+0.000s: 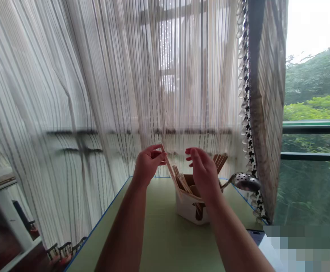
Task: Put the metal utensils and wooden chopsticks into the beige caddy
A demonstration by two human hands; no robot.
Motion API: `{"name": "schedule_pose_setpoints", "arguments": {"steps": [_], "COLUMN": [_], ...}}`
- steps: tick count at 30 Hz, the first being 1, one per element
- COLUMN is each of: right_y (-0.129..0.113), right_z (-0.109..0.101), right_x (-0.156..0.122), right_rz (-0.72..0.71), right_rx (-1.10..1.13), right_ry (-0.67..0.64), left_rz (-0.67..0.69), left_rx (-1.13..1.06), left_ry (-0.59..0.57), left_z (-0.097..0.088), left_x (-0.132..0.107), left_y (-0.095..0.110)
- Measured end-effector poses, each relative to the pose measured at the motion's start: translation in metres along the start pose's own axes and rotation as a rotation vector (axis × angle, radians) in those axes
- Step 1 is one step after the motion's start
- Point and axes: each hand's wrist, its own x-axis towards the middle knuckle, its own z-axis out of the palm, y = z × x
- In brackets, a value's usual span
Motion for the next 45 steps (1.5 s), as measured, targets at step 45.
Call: {"name": "schedule_pose_setpoints", "arguments": {"steps": [45], "right_y": [0.085], "right_z": [0.013], "right_x": [0.039], "right_rz": [0.023], "right_rx": [0.003], "right_ry": [-0.556], "left_rz": [0.237], "left_rx": [0.31], "left_ry": [0.094], "left_z": [0.04], "left_x": [0.001], "left_y": [-0.048]}}
